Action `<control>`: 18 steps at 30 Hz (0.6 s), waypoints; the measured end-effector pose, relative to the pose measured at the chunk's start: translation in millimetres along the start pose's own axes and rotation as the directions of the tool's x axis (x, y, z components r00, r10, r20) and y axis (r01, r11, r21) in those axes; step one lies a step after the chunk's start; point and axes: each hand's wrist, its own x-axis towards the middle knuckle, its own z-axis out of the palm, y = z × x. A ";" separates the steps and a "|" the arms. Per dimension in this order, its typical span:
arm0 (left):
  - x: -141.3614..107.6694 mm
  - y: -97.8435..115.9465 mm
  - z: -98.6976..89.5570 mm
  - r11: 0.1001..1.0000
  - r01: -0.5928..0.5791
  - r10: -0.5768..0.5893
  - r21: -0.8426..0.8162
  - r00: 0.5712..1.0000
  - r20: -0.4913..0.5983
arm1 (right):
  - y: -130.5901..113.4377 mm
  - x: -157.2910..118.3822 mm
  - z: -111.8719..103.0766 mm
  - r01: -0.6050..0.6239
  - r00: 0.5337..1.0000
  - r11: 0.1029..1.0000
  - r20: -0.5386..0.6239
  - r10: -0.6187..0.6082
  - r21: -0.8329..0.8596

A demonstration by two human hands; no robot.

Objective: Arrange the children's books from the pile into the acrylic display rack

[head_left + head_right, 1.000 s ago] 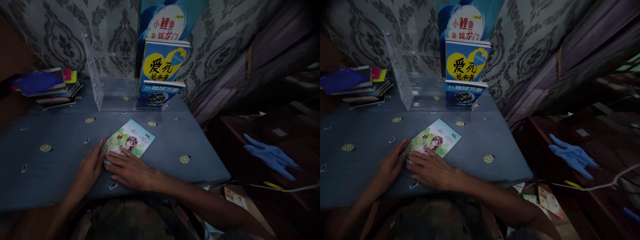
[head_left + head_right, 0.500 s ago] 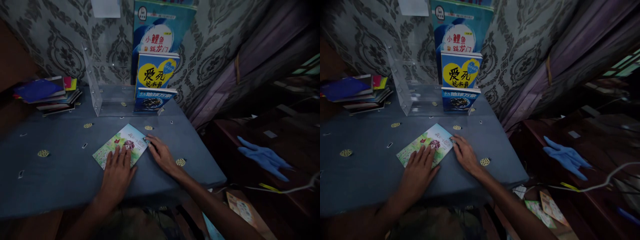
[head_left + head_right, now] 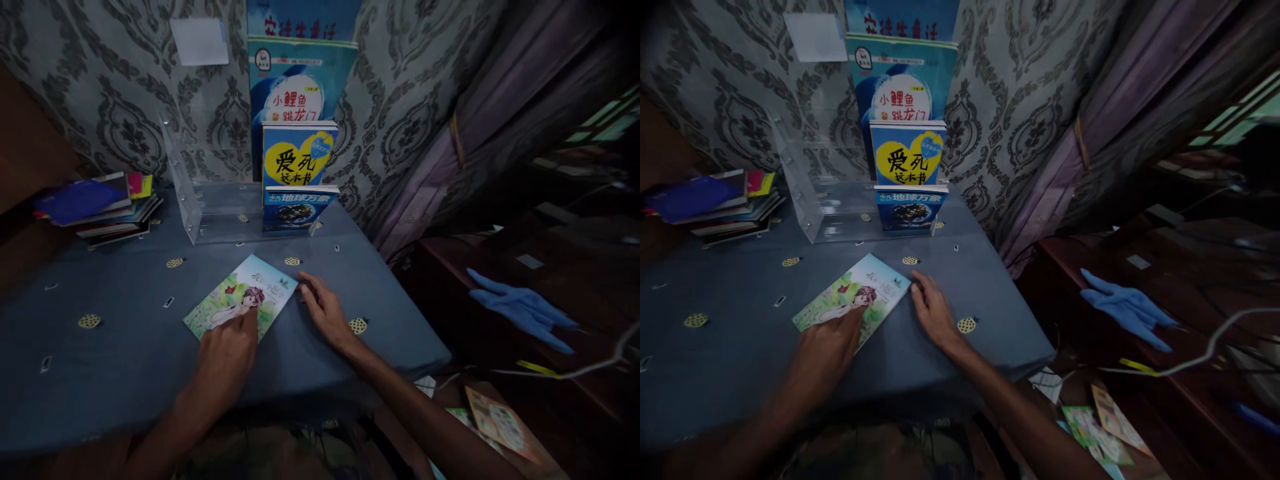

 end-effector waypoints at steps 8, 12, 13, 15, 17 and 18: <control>12.5 -67.0 10.6 0.985 0.161 -0.168 -0.061 0.974 -0.150 | -15.4 -19.0 3.8 -0.033 0.998 0.999 0.060 0.032 0.014; 27.0 -82.5 21.6 0.970 0.108 -0.151 -0.217 0.970 -0.193 | -23.8 -28.8 14.5 -0.017 0.992 1.000 0.126 0.014 0.018; 31.2 -84.8 21.7 0.947 0.128 -0.185 -0.294 0.967 -0.175 | -25.3 -30.3 17.5 -0.001 0.992 1.000 0.129 -0.002 0.026; 39.2 -87.7 18.8 0.856 0.202 -0.276 -0.477 0.957 -0.090 | -27.5 -32.3 23.0 0.023 0.992 0.999 0.126 -0.028 0.043; 45.4 -87.1 14.4 0.687 0.273 -0.335 -0.674 0.941 0.041 | -29.0 -33.9 27.7 0.030 0.992 0.999 0.125 -0.035 0.045; 47.3 -85.3 12.7 0.576 0.296 -0.335 -0.762 0.936 0.110 | -29.5 -34.7 29.9 0.033 0.992 0.999 0.124 -0.037 0.041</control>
